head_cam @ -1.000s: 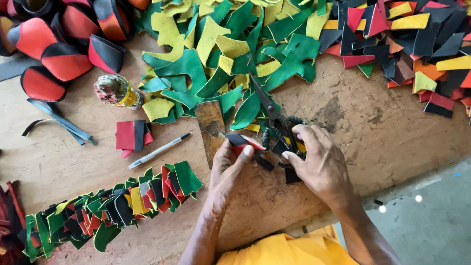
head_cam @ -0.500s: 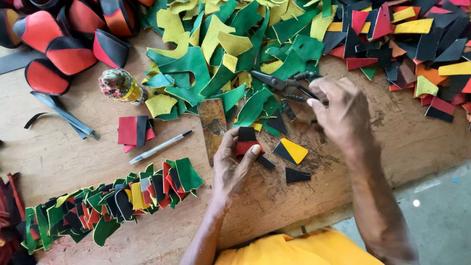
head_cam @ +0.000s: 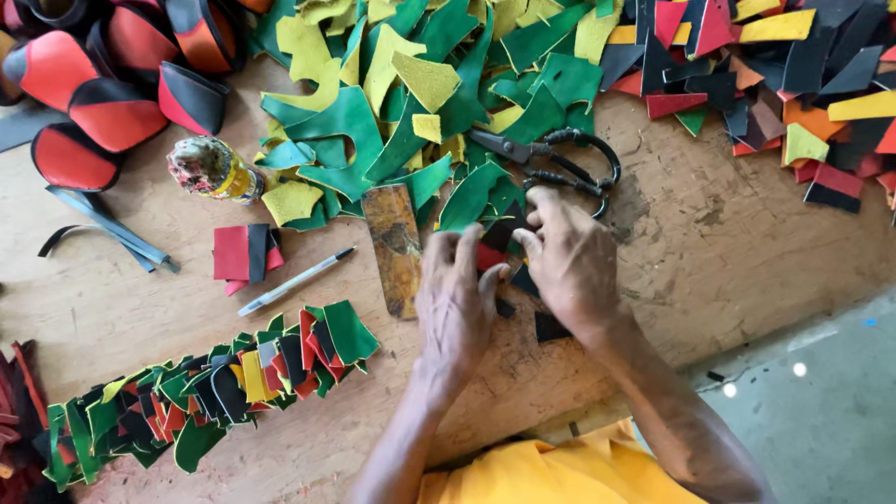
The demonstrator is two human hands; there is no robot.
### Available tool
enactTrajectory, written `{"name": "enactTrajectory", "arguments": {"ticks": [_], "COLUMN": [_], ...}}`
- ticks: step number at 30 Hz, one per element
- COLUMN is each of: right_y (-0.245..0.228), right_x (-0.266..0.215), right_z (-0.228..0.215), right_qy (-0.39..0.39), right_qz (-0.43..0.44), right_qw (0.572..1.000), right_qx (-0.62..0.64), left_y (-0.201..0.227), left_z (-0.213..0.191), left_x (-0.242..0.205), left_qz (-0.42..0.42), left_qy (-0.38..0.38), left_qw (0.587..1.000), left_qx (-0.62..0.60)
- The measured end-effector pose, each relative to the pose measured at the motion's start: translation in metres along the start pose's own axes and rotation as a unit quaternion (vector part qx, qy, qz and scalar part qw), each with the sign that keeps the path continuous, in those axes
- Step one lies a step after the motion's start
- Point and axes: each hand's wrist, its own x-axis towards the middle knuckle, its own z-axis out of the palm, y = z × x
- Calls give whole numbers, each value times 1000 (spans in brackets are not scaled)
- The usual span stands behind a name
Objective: The person assembles small, colorful foam pieces into shoe components on a wooden workbench. They pick up pieces, align them, and use scissors to trim edges, stacking the finished units in a row.
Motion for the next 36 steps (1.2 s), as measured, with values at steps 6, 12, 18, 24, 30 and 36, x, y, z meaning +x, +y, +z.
{"name": "enactTrajectory", "arguments": {"ticks": [6,12,18,24,30,36], "right_y": [3,11,23,6,-2,3], "right_x": [-2,-3,-43,-61,-69,-81], "right_z": [0,-27,-74,-63,-65,-58], "right_qy": [7,33,-260,-220,-191,-249], "right_qz": [-23,-25,-56,34,21,29], "right_qw": [999,996,957,975,979,967], "right_qx": [40,73,113,24,68,44], "left_y": [-3,-9,-6,-4,-7,-8], "left_z": [-26,-32,-33,-27,-27,-26], "left_x": [-14,-17,-15,-13,-15,-22], "left_qz": [51,71,123,95,43,41], "left_qy": [-75,-135,-155,-190,-215,-197], "left_qw": [996,988,979,977,974,978], "left_qx": [-10,-5,-38,-11,-53,-52]}}
